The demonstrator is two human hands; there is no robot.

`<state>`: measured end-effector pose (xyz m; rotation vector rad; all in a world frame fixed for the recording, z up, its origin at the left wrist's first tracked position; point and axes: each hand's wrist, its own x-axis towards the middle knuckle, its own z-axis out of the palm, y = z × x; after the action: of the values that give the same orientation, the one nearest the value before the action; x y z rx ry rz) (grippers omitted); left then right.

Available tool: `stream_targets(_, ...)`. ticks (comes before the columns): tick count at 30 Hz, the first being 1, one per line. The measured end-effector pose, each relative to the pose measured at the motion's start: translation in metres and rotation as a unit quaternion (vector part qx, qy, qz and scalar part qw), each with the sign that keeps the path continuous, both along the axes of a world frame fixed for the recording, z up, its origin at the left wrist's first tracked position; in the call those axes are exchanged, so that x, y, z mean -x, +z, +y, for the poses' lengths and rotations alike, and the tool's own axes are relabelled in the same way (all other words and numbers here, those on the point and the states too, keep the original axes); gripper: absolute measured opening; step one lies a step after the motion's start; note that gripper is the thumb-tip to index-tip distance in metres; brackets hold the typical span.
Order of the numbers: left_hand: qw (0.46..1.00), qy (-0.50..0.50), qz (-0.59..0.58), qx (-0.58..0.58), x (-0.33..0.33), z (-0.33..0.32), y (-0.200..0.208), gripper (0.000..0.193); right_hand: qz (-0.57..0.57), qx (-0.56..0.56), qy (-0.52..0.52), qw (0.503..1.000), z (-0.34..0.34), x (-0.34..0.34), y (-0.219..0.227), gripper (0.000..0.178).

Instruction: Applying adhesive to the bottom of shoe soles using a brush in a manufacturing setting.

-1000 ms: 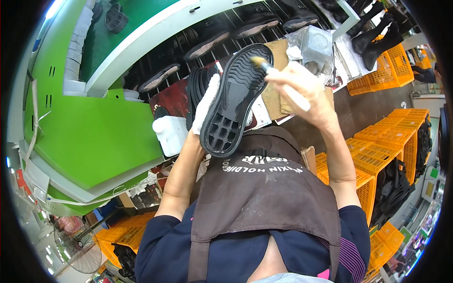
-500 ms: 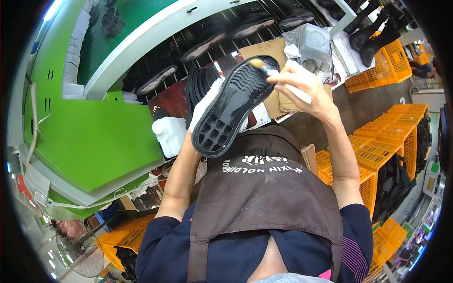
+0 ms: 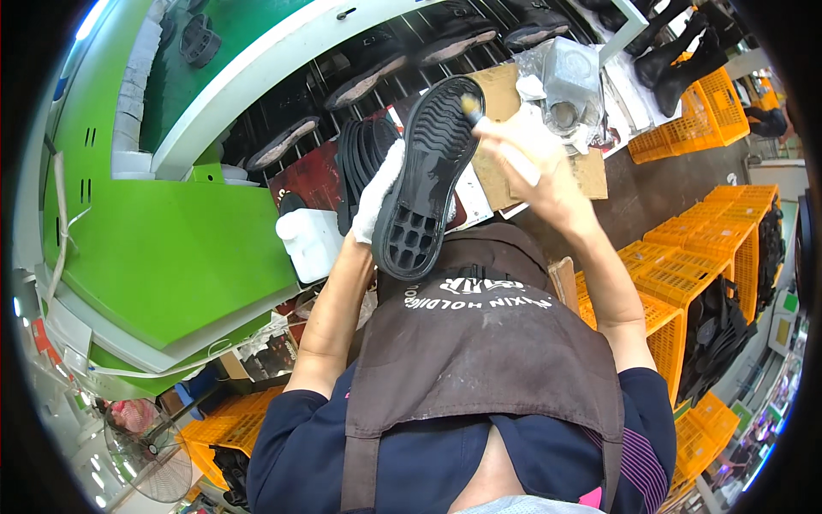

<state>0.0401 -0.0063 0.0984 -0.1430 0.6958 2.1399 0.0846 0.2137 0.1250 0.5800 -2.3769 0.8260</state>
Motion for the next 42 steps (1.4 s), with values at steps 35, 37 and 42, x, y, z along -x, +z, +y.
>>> stream_targets(35, 0.998, -0.001, -0.016, -0.063, 0.014, -0.013, -0.027, 0.038, -0.259, 0.303, 0.015, 0.917, 0.011, 0.029, -0.009, 0.017)
stream_targets(37, 0.999, 0.028, -0.016, -0.035, 0.012, -0.011, -0.02, 0.04, -0.065, 0.119, 0.008, 0.991, 0.005, 0.029, -0.01, 0.016)
stream_targets(42, 0.996, 0.046, 0.019, -0.081, 0.021, -0.013, -0.03, 0.048, -0.234, 0.088, 0.28, 0.927, -0.031, -0.014, 0.036, 0.021)
